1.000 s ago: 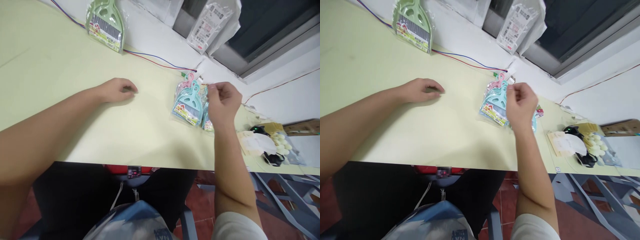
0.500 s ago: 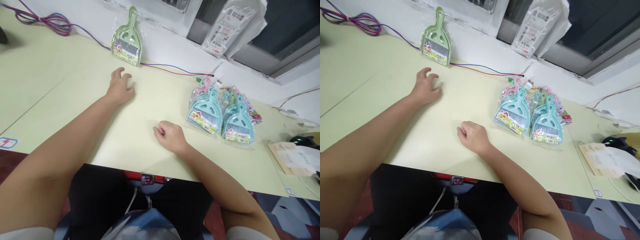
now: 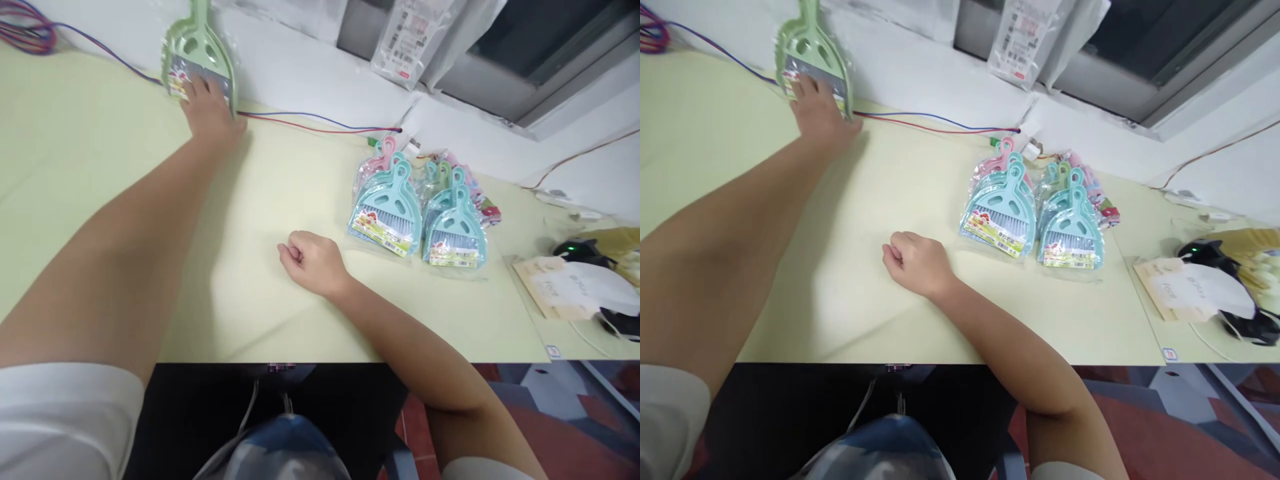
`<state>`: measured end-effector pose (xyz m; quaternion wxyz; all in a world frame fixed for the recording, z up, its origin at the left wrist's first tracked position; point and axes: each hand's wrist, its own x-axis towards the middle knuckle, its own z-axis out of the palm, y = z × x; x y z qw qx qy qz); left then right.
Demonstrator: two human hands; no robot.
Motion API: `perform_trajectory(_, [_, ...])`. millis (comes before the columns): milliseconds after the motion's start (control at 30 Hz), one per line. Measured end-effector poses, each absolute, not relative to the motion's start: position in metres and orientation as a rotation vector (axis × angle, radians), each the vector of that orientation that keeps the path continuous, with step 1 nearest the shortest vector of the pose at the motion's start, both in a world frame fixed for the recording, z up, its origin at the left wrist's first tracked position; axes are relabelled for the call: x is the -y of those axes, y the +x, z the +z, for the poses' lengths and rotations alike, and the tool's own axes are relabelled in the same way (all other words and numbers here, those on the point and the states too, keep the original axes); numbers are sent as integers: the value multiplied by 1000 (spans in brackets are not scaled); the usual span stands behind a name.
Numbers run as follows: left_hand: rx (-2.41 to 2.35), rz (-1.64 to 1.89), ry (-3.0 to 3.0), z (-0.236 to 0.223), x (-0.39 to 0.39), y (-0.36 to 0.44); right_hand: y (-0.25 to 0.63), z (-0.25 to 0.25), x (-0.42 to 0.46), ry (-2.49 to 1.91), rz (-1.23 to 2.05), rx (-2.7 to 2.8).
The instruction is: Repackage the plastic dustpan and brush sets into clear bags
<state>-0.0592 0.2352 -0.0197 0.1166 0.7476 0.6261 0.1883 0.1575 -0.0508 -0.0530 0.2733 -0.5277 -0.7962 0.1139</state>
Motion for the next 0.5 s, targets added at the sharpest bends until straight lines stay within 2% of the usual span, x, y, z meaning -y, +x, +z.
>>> perform_trajectory(100, [-2241, 597, 1904, -28, -275, -50, 158, -52, 45, -1453, 300, 2140])
perform_trajectory(233, [-2311, 627, 1915, -32, -299, -53, 155, -49, 44, -1479, 302, 2164])
perform_trajectory(333, [-2447, 527, 1878, -13, -282, -57, 154, -47, 44, -1489, 300, 2166])
perform_trajectory(500, [-1761, 575, 2199, 32, -213, -47, 158, -50, 40, -1490, 298, 2176])
